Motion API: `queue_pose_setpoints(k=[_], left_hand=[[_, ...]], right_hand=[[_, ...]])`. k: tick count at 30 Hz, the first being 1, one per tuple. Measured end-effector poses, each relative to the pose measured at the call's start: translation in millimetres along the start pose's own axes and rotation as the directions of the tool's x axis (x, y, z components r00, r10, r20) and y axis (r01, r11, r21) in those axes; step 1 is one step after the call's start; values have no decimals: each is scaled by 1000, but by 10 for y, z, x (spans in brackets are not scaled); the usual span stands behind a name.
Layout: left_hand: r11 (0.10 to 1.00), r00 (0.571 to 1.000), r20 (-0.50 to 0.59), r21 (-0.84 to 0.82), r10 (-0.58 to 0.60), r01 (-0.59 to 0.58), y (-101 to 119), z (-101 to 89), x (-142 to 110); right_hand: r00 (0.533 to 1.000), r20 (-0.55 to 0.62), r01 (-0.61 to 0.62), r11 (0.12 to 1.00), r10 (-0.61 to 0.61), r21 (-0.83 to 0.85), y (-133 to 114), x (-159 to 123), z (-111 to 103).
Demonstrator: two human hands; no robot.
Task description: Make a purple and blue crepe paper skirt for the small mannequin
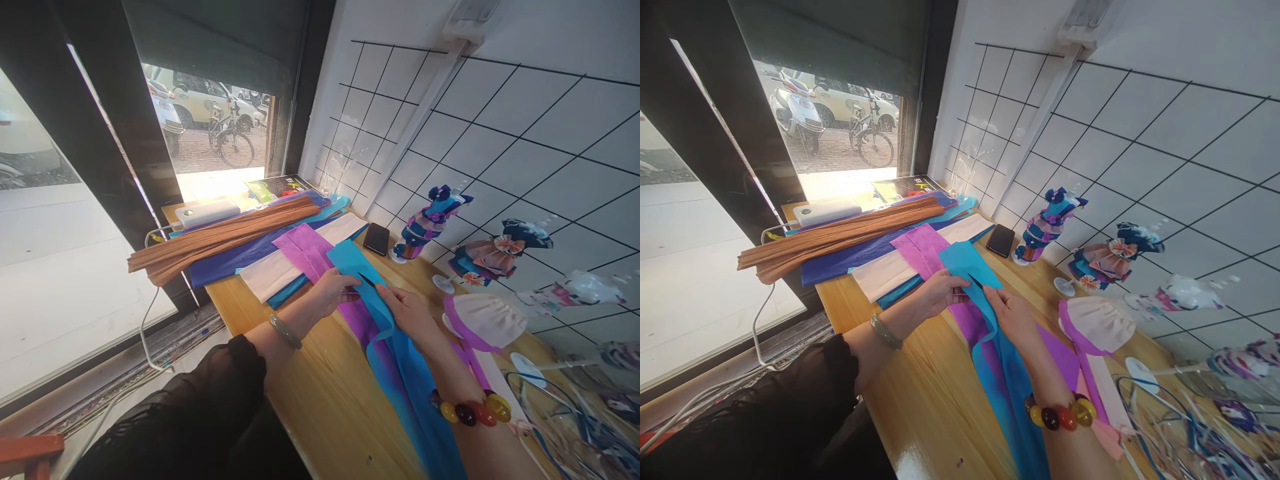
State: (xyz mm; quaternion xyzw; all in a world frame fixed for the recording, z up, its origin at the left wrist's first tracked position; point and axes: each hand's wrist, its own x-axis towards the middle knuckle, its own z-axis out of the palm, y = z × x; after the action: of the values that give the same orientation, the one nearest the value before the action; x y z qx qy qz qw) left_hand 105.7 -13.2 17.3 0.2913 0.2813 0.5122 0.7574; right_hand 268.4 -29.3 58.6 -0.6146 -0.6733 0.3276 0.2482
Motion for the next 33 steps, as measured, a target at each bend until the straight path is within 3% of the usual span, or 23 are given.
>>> queue_pose_setpoints(k=[11, 24, 33], left_hand=[[1000, 1000, 13, 5, -9, 9, -11, -11, 15], [996, 991, -121, -63, 57, -65, 32, 2, 14], [992, 990, -128, -101, 64, -77, 24, -3, 38]], right_hand=[[999, 4, 48, 999, -48, 2, -2, -1, 0], [999, -21, 49, 999, -49, -14, -47, -28, -2], [1000, 1, -3, 1000, 3, -13, -64, -87, -19]])
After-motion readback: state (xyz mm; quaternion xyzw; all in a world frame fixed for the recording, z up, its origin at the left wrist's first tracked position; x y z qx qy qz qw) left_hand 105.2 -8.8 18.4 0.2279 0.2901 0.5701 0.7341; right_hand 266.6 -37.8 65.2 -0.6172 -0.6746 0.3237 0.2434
